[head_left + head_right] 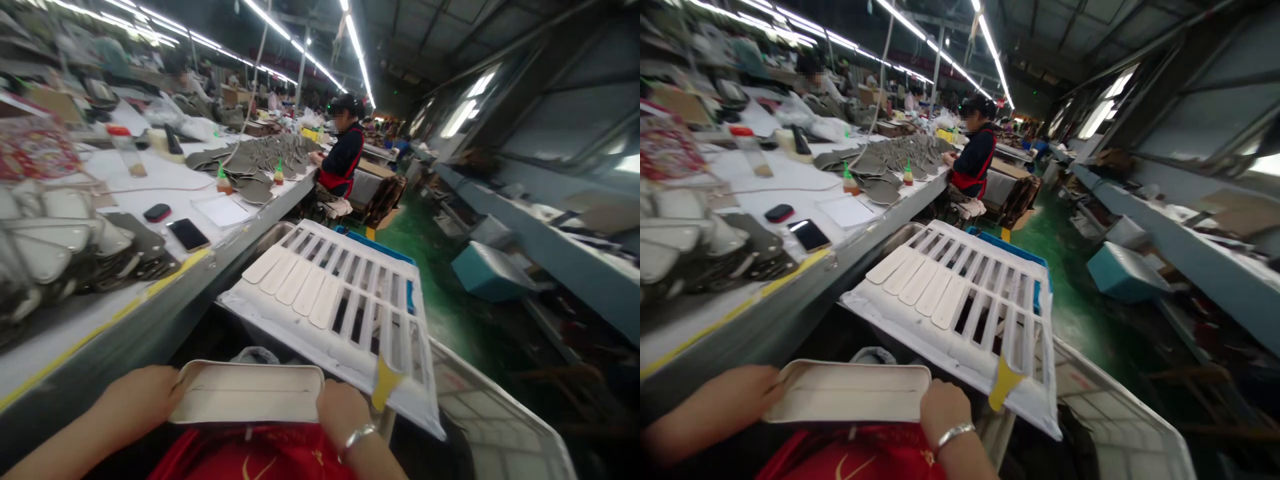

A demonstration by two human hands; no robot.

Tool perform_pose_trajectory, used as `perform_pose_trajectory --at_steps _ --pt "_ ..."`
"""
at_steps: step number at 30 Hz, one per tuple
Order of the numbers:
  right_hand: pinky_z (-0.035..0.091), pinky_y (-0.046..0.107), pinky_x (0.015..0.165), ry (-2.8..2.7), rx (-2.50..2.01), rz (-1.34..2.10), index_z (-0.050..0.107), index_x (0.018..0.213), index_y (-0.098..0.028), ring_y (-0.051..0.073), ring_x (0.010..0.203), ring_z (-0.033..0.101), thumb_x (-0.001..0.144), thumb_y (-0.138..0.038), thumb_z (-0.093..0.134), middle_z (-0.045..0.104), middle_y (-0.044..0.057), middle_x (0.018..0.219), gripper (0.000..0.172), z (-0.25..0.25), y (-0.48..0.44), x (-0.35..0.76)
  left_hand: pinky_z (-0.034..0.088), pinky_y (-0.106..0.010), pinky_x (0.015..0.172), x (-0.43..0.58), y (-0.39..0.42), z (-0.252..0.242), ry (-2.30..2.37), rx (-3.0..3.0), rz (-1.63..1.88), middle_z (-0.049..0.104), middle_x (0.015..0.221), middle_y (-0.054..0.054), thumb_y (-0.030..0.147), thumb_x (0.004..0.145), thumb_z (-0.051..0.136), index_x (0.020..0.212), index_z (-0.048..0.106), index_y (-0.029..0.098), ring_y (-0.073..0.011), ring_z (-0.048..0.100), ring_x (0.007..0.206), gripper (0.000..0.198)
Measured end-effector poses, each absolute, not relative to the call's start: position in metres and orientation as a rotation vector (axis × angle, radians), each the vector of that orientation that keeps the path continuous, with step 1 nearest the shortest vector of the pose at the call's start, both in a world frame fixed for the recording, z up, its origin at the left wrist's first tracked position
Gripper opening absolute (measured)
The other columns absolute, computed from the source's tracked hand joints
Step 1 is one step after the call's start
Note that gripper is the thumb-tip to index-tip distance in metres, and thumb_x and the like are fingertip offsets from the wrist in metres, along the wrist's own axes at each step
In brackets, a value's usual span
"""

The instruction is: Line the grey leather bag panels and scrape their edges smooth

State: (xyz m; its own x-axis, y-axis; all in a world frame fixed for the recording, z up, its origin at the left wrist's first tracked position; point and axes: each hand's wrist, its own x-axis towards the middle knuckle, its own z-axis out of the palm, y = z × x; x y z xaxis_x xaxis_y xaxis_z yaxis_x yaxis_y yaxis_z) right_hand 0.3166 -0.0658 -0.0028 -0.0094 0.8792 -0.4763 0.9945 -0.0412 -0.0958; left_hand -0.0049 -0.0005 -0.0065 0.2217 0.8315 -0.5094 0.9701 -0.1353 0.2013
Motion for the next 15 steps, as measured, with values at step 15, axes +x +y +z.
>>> perform_pose_trajectory --at_steps 15 --pt "0.043 0.035 0.066 2.056 2.039 -0.743 0.058 0.079 -0.013 0.025 0.075 0.064 0.093 -0.019 0.027 0.065 0.012 0.075 0.035 -0.023 -0.068 0.337 0.047 -0.040 0.070 0.001 -0.016 0.010 1.702 2.067 -0.392 0.068 0.079 -0.014 0.032 0.085 0.023 0.071 0.062 0.016 -0.0294 0.065 0.078 0.045"
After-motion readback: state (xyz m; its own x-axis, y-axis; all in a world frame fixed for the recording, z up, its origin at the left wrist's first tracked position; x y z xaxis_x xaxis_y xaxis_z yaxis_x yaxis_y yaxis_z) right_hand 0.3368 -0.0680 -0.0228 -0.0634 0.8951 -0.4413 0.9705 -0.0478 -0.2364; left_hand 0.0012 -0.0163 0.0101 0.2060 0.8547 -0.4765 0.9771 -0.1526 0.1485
